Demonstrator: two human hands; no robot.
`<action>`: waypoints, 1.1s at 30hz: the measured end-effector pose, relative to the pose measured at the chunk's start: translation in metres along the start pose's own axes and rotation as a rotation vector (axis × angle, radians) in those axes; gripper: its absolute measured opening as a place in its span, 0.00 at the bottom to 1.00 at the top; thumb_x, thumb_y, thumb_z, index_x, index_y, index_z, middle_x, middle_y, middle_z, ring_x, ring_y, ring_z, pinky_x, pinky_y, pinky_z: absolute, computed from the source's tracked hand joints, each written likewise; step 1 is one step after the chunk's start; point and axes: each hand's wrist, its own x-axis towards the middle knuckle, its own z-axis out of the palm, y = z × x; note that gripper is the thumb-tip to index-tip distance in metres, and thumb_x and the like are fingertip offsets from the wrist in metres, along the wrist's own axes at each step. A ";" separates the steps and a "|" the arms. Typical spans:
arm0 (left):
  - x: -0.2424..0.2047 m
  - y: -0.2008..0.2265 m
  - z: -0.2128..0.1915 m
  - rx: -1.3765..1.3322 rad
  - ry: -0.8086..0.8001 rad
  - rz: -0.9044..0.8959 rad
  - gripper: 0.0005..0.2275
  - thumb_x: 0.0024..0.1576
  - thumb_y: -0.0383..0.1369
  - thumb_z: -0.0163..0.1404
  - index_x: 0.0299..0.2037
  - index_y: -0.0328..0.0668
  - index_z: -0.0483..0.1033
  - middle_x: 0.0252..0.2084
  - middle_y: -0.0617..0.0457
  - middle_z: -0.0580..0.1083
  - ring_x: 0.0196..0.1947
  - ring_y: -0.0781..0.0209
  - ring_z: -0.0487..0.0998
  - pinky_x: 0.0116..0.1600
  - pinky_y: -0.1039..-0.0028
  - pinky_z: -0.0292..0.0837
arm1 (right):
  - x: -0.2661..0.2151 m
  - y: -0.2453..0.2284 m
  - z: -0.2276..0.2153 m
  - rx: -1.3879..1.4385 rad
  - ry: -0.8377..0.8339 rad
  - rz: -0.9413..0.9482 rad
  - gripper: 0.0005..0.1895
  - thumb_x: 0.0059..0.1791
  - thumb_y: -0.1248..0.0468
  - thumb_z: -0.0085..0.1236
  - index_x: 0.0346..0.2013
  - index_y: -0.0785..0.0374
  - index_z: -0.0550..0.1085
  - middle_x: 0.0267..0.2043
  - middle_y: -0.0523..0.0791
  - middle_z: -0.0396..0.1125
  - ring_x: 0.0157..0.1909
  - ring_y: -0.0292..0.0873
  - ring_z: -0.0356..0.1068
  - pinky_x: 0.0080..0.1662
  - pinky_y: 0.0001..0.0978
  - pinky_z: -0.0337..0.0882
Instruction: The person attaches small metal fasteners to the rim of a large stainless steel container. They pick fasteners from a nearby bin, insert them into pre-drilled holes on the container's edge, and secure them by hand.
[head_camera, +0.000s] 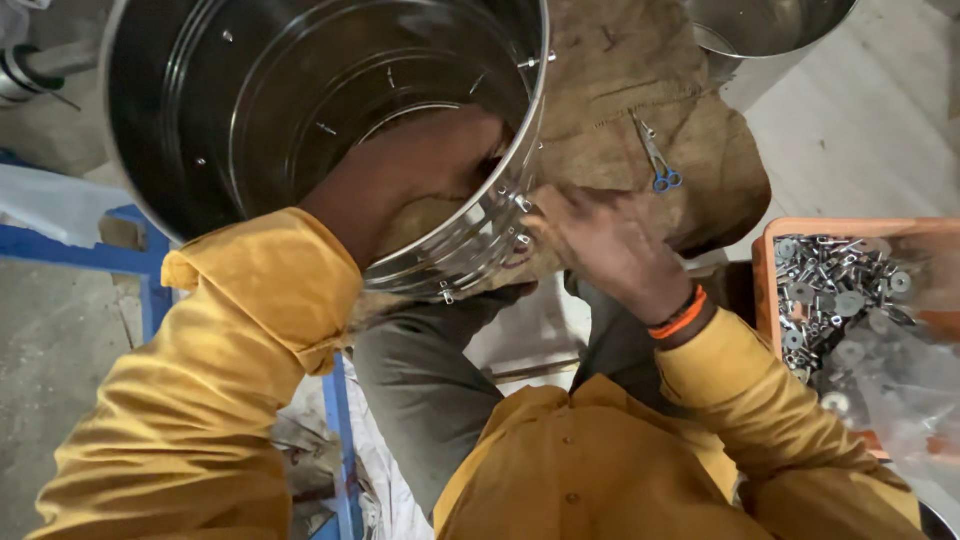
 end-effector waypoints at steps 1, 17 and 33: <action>0.001 -0.003 0.001 0.033 -0.037 -0.065 0.15 0.49 0.33 0.61 0.44 0.36 0.78 0.40 0.36 0.75 0.42 0.39 0.76 0.46 0.58 0.71 | 0.002 0.000 0.002 -0.015 -0.022 -0.005 0.12 0.56 0.57 0.52 0.40 0.65 0.69 0.32 0.53 0.70 0.31 0.53 0.71 0.35 0.43 0.69; 0.013 0.007 -0.001 0.092 -0.111 -0.110 0.14 0.45 0.29 0.63 0.41 0.33 0.80 0.39 0.35 0.78 0.41 0.39 0.80 0.43 0.58 0.75 | 0.010 0.023 0.049 1.815 -0.246 0.756 0.15 0.62 0.58 0.49 0.36 0.64 0.70 0.22 0.37 0.62 0.23 0.31 0.64 0.25 0.26 0.66; 0.016 0.012 -0.003 0.122 -0.123 -0.191 0.16 0.44 0.27 0.64 0.42 0.33 0.78 0.43 0.39 0.78 0.44 0.42 0.80 0.45 0.60 0.75 | 0.016 0.019 0.034 1.043 -0.187 0.531 0.18 0.62 0.54 0.49 0.41 0.68 0.70 0.26 0.50 0.65 0.25 0.48 0.66 0.29 0.38 0.66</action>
